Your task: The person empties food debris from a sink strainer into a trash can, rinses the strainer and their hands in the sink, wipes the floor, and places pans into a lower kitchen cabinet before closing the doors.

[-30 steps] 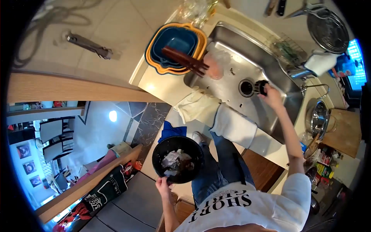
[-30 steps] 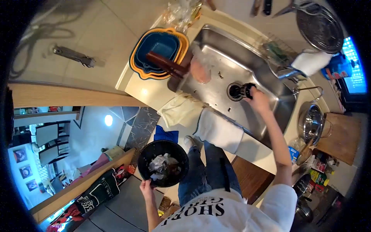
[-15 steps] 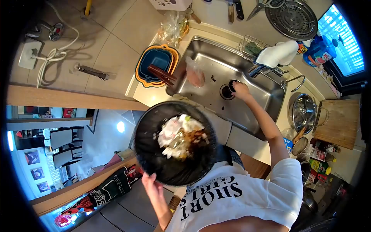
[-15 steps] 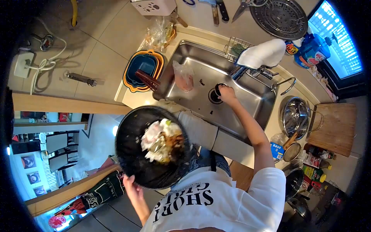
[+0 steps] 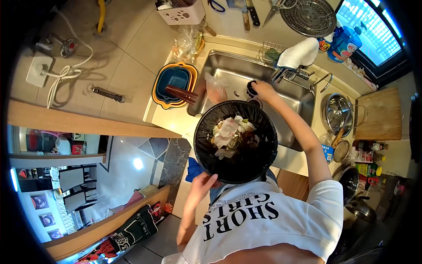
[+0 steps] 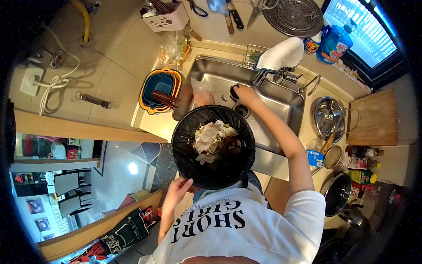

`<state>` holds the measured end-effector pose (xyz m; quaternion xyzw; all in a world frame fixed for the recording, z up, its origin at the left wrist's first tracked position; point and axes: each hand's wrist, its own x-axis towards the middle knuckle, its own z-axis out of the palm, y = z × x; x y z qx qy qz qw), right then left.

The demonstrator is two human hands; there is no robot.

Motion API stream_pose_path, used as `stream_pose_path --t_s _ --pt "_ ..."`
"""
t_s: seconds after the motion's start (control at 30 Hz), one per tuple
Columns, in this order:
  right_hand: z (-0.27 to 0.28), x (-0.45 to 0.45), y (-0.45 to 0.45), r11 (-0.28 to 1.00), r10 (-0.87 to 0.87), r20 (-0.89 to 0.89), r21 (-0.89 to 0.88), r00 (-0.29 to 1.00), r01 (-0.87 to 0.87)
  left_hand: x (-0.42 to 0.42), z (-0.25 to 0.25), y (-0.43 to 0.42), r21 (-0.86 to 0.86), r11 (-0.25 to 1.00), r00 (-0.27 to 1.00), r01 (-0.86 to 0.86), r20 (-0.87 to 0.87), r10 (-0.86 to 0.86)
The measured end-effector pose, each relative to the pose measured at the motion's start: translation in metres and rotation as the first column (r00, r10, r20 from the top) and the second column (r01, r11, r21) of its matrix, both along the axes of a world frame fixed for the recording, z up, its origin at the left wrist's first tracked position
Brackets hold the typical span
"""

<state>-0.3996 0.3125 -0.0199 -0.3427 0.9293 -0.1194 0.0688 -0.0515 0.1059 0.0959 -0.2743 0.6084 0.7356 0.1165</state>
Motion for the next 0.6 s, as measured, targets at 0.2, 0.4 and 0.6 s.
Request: stream_pose_path --t_s 0.2,0.4,0.6 --pt "0.091 0.015 -0.019 0.991 0.11 -0.058 0.088 0.992 -0.105 -0.055 0.039 -0.049 -0.714 0.692 0.966 0.106 -0.092 -0.243" --pt "0.197 0.047 -0.028 0.986 0.155 -0.179 0.09 0.972 -0.14 -0.121 0.062 -0.026 -0.884 0.466 0.734 -0.042 -0.343 -0.586" --pt "0.27 0.095 -0.032 0.964 0.265 -0.077 0.029 0.961 -0.264 -0.158 0.068 0.002 -0.767 0.641 0.597 -0.002 -0.516 -0.615"
